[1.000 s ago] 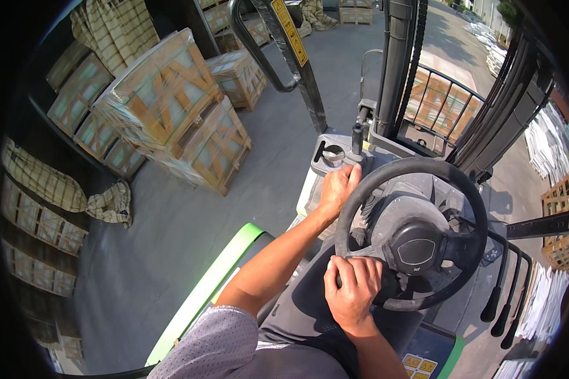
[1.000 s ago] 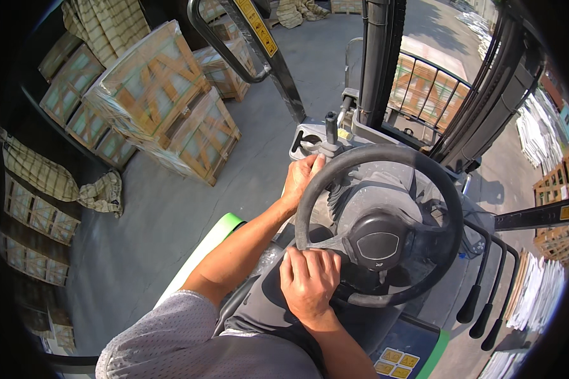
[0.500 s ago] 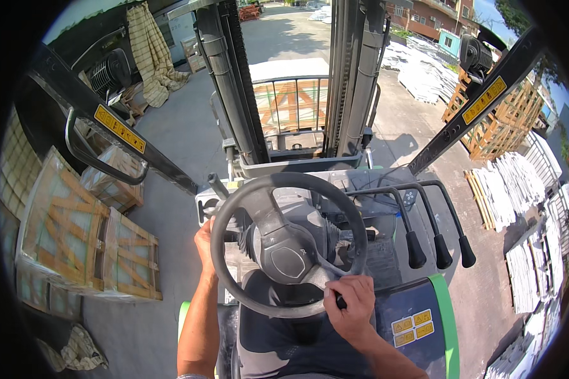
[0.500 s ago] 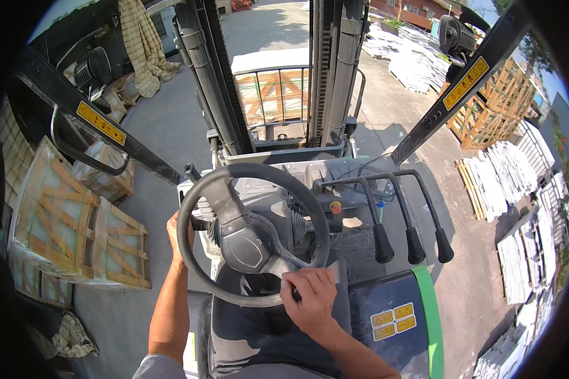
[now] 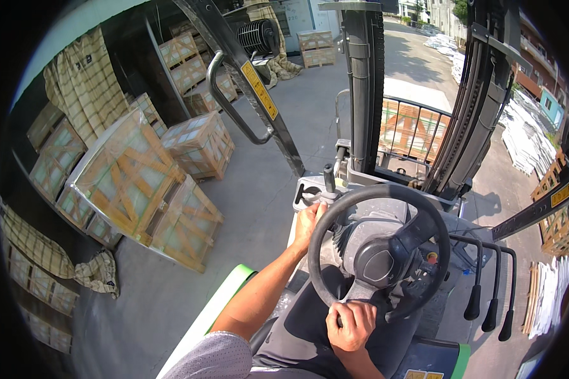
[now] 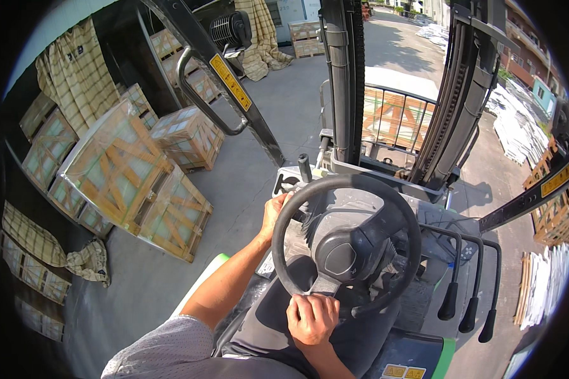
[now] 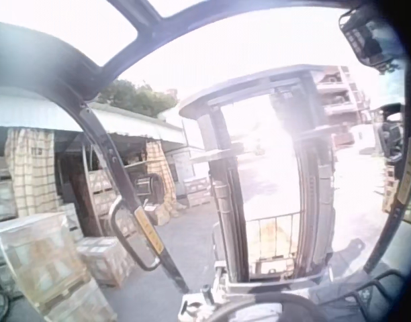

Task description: The person operates a forklift in an outdoor yard, steering and maneuvering the vehicle between stacks of wooden crates. The operator uses the steering wheel and control levers to drive forward and backward, positioning the forklift near the cargo.

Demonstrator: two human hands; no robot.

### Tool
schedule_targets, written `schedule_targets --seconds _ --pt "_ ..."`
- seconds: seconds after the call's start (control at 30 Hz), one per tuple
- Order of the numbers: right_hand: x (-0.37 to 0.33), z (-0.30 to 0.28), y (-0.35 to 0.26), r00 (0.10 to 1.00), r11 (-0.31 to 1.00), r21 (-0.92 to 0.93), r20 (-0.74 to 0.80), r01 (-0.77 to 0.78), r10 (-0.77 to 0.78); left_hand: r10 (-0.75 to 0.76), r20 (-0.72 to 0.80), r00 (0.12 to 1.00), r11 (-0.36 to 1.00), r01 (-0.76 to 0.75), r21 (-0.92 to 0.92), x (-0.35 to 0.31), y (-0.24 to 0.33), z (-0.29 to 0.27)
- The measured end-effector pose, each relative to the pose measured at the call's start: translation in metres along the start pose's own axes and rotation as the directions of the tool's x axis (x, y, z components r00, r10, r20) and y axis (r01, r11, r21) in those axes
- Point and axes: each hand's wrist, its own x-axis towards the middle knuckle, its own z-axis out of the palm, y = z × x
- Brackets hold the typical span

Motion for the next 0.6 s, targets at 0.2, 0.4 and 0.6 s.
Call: schedule_targets --seconds 0.2,0.4,0.6 --pt "-0.002 -0.04 0.05 0.975 0.977 -0.098 -0.138 -0.189 0.174 0.04 0.014 0.999 0.999 -0.04 0.027 0.019 -0.015 0.015" --pt "0.036 -0.022 0.067 0.913 0.952 -0.066 -0.311 -0.297 0.264 0.054 0.051 0.997 0.987 -0.045 -0.153 0.054 -0.043 0.0" --pt "0.076 -0.005 0.097 0.832 0.925 -0.068 -0.466 -0.374 0.302 0.069 0.069 0.995 0.99 -0.06 -0.128 0.079 -0.043 0.012"
